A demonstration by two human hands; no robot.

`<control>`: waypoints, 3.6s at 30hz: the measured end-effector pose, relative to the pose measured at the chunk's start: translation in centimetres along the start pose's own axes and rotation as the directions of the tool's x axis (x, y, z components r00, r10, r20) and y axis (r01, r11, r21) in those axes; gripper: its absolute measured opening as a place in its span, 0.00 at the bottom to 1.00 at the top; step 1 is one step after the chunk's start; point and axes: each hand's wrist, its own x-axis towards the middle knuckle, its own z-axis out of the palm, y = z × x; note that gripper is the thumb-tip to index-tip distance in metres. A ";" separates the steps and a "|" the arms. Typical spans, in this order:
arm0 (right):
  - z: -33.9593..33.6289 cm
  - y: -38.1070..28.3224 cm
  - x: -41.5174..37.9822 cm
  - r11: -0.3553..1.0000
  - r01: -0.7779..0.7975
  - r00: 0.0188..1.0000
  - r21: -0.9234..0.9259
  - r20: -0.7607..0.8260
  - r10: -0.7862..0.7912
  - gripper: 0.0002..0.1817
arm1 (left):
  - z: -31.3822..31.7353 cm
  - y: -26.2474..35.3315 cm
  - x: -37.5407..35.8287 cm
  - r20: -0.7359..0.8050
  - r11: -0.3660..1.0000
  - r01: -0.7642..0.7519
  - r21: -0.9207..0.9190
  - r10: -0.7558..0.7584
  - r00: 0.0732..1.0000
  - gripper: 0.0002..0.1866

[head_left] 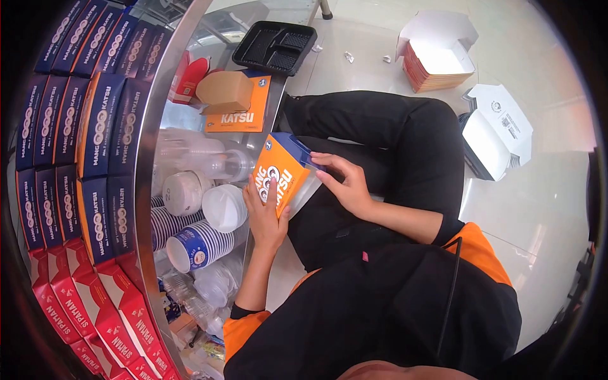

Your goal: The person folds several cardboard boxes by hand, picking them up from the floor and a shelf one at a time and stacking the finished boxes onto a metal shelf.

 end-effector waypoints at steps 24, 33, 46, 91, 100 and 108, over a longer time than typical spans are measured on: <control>-0.9 1.1 4.0 0.941 -0.338 0.926 -0.008 0.178 0.334 0.11 | 0.2 0.4 -0.4 0.006 0.998 -0.018 0.068 0.018 1.000 0.29; -0.9 0.8 5.2 0.925 -0.340 0.892 -0.172 0.254 0.375 0.16 | 0.0 1.0 -0.2 0.063 0.989 0.000 0.150 -0.010 0.998 0.29; -0.5 2.6 3.2 0.974 -0.087 0.923 -0.210 0.350 0.158 0.26 | 0.3 0.1 -1.0 -0.087 0.999 0.023 -0.029 -0.025 0.996 0.31; 0.0 1.9 3.3 0.984 -0.144 0.866 -0.109 0.467 0.179 0.40 | 1.1 4.3 4.7 -0.025 0.983 0.120 0.136 -0.118 0.993 0.31; 0.1 1.8 3.1 0.979 -0.113 0.898 -0.172 0.403 0.175 0.37 | 1.5 4.8 5.2 -0.125 0.971 0.082 0.225 -0.055 0.991 0.29; 0.2 2.4 2.8 0.987 -0.123 0.908 -0.107 0.389 0.155 0.35 | 1.9 4.4 5.1 -0.149 0.967 0.065 0.245 -0.029 0.988 0.28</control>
